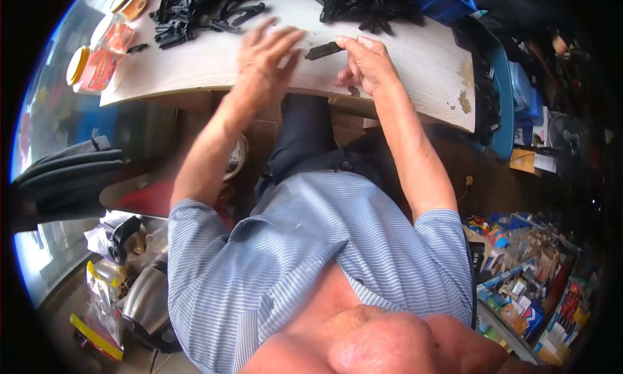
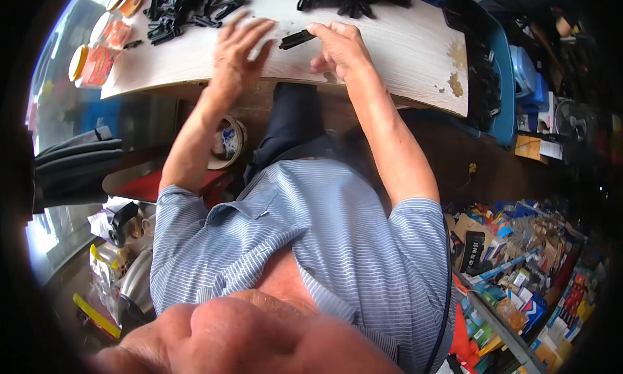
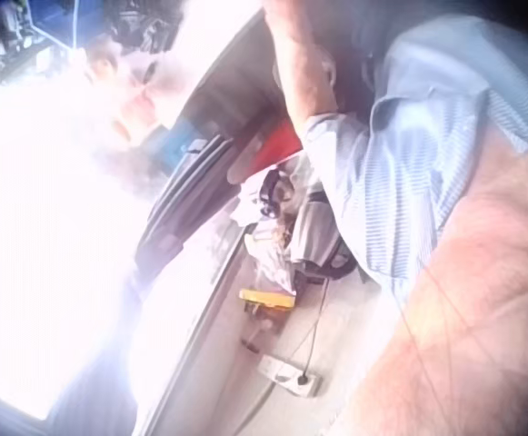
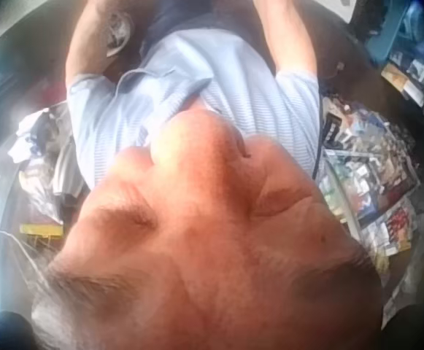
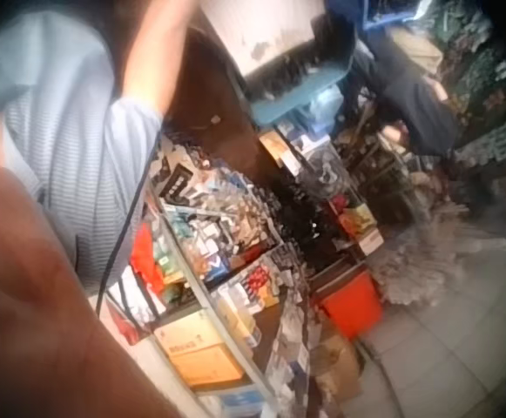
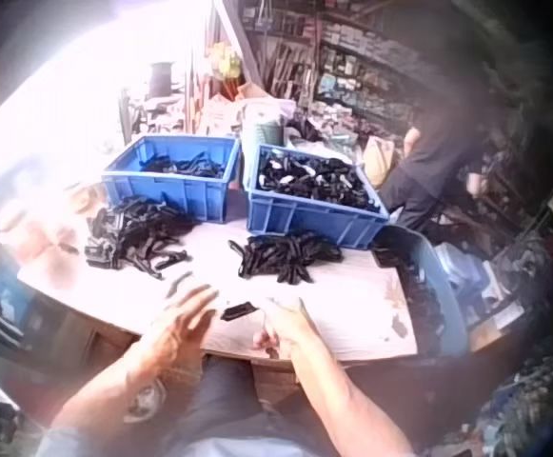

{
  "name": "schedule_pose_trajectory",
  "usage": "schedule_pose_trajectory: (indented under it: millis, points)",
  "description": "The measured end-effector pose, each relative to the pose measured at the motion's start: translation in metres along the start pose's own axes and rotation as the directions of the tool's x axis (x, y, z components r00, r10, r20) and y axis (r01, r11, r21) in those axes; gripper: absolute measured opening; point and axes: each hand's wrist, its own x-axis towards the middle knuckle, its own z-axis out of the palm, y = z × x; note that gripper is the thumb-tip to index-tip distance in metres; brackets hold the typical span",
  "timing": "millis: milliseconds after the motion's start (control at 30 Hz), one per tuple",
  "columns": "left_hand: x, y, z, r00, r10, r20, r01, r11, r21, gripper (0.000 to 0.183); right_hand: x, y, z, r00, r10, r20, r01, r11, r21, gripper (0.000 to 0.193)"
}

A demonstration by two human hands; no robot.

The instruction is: Sorting and assembling small black plastic components at a workbench.

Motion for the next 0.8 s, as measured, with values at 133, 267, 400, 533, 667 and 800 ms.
schedule_pose_trajectory:
  millis: [133,267,400,533,667,800]
  points:
    - [0.000,-0.075,-0.034,0.997,-0.012,0.080,-0.027,0.884,0.467,0.048,-0.011,-0.003,-0.043,0.990,-0.032,-0.135,0.059,0.978,0.201,0.033]
    - [-0.009,-0.117,-0.039,0.982,-0.049,0.184,-0.048,0.872,0.488,0.042,-0.006,-0.007,-0.116,0.908,-0.048,-0.416,0.178,0.944,0.279,0.035]
    - [0.001,-0.108,-0.029,0.991,0.031,0.128,-0.074,0.935,0.348,0.030,-0.003,-0.016,-0.188,0.677,0.064,-0.733,0.284,0.896,0.340,0.032]
    - [-0.001,-0.070,-0.011,0.992,0.031,0.123,-0.049,0.987,0.154,0.028,-0.003,-0.013,-0.192,0.588,0.026,-0.808,0.277,0.932,0.232,0.028]
    - [0.002,-0.038,0.005,0.945,0.090,0.314,-0.136,0.983,0.127,0.042,0.009,-0.008,-0.139,0.807,-0.060,-0.588,0.167,0.977,0.130,0.032]
    - [0.005,-0.016,0.017,0.913,0.135,0.385,-0.158,0.987,0.029,0.047,0.021,-0.017,-0.095,0.910,-0.064,-0.409,0.049,0.998,-0.046,0.036]
